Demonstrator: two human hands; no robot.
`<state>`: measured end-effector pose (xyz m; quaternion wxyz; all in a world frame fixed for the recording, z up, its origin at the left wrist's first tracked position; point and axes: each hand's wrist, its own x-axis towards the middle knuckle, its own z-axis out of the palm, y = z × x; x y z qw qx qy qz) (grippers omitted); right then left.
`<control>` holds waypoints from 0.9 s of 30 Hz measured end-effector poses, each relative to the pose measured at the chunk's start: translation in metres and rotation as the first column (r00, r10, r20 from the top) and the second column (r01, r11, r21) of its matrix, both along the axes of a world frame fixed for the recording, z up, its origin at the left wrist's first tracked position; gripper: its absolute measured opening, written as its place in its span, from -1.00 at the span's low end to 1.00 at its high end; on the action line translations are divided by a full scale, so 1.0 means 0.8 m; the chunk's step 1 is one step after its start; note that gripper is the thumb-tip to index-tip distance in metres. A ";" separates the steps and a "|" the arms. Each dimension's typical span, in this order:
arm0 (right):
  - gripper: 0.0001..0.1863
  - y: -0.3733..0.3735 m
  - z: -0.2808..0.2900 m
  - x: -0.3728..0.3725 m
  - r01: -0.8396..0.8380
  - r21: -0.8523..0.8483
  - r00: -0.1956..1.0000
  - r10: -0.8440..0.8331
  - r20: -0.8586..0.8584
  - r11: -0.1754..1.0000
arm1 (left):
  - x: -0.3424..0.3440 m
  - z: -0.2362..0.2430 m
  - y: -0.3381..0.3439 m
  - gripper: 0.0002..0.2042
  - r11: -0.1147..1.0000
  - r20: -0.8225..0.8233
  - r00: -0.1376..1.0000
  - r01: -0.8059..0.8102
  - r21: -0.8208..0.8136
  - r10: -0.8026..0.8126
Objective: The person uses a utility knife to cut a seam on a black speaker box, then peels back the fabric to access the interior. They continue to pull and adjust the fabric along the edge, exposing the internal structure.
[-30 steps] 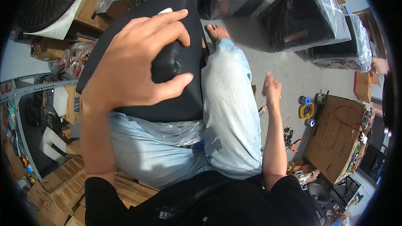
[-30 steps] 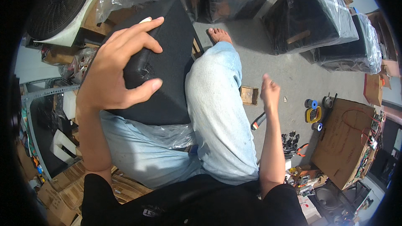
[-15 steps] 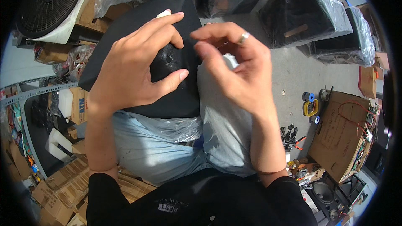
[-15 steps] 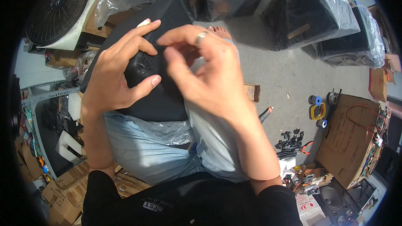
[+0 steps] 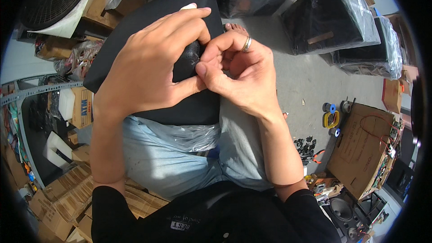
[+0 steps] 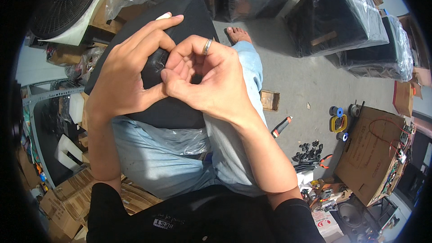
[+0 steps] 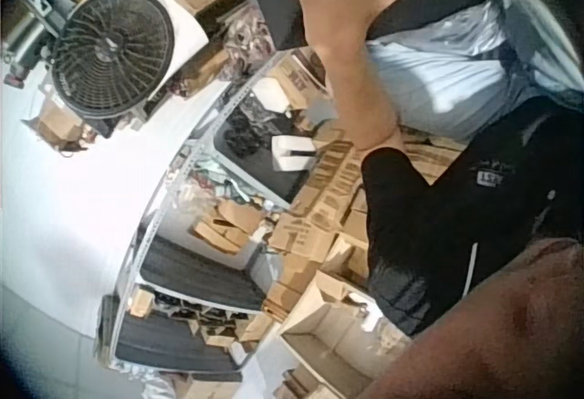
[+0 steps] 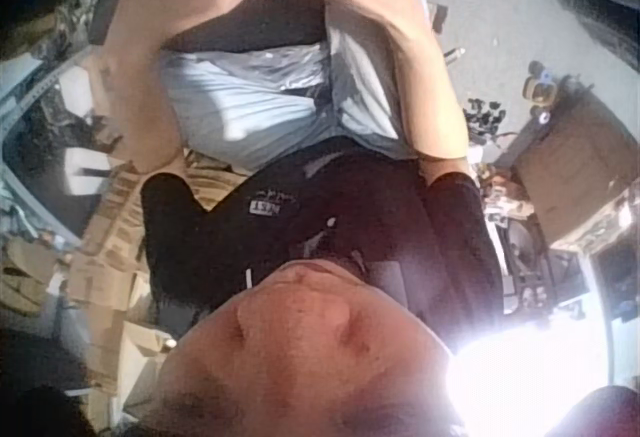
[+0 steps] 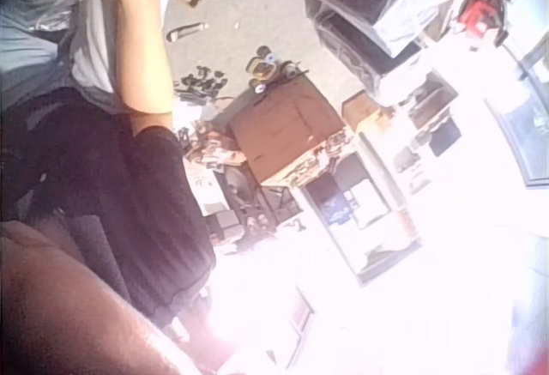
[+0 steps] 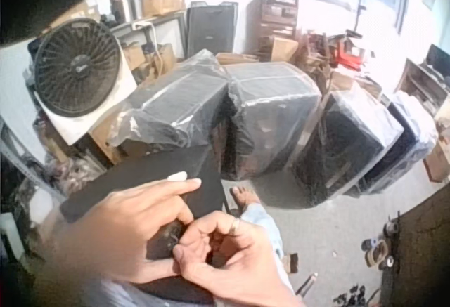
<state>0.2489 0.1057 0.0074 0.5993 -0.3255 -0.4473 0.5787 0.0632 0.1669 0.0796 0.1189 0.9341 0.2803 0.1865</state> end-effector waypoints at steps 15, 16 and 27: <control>-0.84 -0.001 0.007 0.006 -0.048 -0.095 0.997 0.042 -0.067 0.994 | 0.001 -0.004 -0.002 -0.52 0.999 0.003 0.999 -0.035 -0.014 0.035; -0.84 -0.001 0.008 0.004 -0.046 -0.106 0.997 0.038 -0.074 0.993 | 0.002 -0.004 -0.002 -0.52 0.999 0.001 0.999 -0.036 -0.013 0.036; -0.93 -0.005 0.002 -0.002 0.009 -0.104 0.996 -0.018 -0.085 0.995 | 0.000 0.000 -0.003 -0.53 0.998 -0.014 0.999 -0.046 -0.031 0.046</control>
